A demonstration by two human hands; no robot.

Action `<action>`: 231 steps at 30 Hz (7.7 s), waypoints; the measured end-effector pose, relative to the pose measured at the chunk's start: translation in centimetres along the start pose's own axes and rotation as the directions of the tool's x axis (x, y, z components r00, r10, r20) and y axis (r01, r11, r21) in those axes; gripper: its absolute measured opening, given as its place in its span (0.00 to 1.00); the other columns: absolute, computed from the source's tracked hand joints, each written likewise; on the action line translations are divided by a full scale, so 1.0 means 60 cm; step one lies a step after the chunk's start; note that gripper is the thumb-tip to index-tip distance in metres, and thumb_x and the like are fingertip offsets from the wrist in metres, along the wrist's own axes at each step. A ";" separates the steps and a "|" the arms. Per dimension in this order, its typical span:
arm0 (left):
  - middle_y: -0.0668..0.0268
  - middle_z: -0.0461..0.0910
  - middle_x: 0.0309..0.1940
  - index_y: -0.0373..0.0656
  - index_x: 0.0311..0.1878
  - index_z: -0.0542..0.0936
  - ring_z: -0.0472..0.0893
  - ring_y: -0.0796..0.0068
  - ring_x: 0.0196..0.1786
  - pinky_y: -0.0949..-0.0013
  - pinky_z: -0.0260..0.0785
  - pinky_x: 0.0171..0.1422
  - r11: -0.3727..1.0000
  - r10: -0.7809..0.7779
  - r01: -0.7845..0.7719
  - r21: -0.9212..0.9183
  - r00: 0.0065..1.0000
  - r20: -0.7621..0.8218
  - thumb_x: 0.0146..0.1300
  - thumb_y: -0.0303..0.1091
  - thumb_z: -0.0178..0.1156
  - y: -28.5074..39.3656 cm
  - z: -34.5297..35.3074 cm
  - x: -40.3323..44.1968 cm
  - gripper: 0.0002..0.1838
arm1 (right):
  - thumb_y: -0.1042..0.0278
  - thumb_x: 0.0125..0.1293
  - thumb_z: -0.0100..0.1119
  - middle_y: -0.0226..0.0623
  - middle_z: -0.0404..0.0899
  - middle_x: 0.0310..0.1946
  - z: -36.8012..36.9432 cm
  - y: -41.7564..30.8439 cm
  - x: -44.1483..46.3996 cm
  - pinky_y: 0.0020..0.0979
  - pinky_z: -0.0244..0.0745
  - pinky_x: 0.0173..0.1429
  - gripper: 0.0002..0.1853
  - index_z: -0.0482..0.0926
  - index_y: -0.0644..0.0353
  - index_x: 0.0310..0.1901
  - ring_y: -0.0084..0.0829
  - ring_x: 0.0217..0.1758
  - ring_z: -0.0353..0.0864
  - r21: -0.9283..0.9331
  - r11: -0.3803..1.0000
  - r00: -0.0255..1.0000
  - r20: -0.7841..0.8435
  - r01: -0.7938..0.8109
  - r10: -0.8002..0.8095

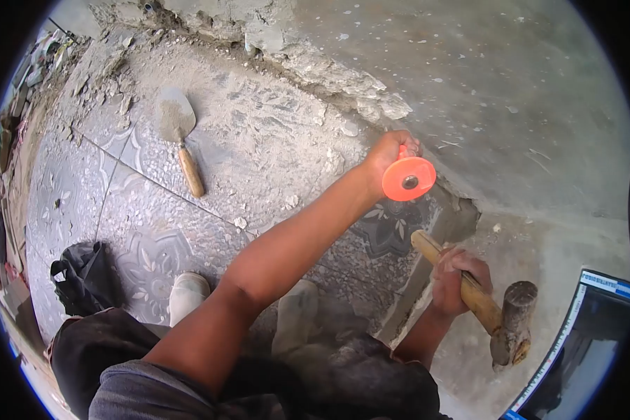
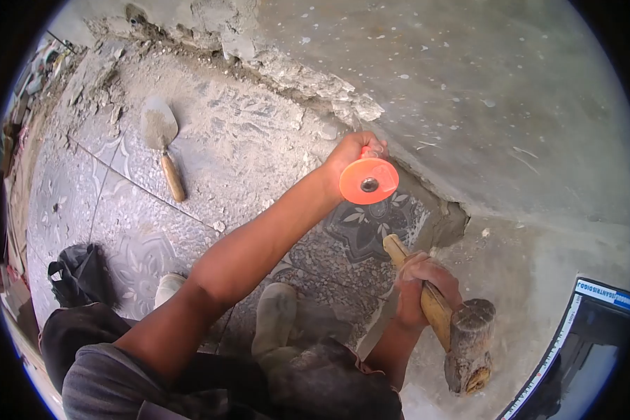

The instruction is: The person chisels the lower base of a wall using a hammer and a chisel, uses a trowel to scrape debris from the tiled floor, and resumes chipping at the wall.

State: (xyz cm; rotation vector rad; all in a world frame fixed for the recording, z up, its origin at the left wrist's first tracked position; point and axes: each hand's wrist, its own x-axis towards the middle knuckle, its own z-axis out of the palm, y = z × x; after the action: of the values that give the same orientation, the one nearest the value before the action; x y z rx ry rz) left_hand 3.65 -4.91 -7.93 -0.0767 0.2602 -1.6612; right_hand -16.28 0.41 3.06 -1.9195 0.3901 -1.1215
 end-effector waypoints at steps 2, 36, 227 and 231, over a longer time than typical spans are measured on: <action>0.77 0.61 0.14 0.46 0.25 0.64 0.60 0.86 0.14 0.79 0.57 0.19 1.000 0.021 -0.022 -0.009 0.995 -0.094 0.54 0.22 0.47 -0.018 0.018 -0.010 0.07 | 0.85 0.55 0.51 0.34 0.69 0.18 -0.007 0.006 -0.007 0.30 0.65 0.25 0.08 0.72 0.67 0.37 0.25 0.17 0.66 0.054 0.996 0.996 0.038 0.077 -0.079; 0.73 0.62 0.14 0.46 0.23 0.64 0.63 0.77 0.15 0.70 0.62 0.22 0.999 0.027 -0.025 0.044 0.998 -0.051 0.53 0.24 0.46 0.013 -0.027 0.052 0.06 | 0.81 0.57 0.53 0.33 0.71 0.20 0.026 0.116 -0.043 0.28 0.68 0.28 0.05 0.73 0.64 0.35 0.24 0.20 0.70 -0.280 0.920 0.961 -0.061 -0.275 0.269; 0.61 0.76 0.24 0.32 0.31 0.77 0.76 0.71 0.25 0.65 0.69 0.27 0.517 0.856 0.004 0.856 -0.017 -0.517 0.48 0.33 0.64 0.271 -0.128 -0.815 0.13 | 0.69 0.56 0.55 0.35 0.75 0.24 0.876 0.288 0.039 0.30 0.66 0.21 0.24 0.75 0.69 0.54 0.31 0.16 0.70 -0.150 0.724 0.622 0.414 -0.673 0.665; 0.59 0.78 0.27 0.30 0.34 0.77 0.77 0.70 0.26 0.65 0.70 0.28 0.488 0.872 -0.038 0.872 -0.017 -0.489 0.47 0.32 0.65 0.257 -0.143 -0.817 0.15 | 0.64 0.59 0.58 0.35 0.76 0.26 0.801 0.227 0.032 0.31 0.70 0.30 0.23 0.77 0.68 0.55 0.28 0.22 0.71 -0.279 0.838 0.780 0.315 -0.468 0.541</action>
State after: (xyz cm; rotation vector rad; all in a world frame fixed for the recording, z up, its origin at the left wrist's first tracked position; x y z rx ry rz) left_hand 22.26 43.32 -14.49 1.6035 0.5425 -0.6027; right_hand 26.37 16.11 -17.81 -1.9670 0.7604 -0.3480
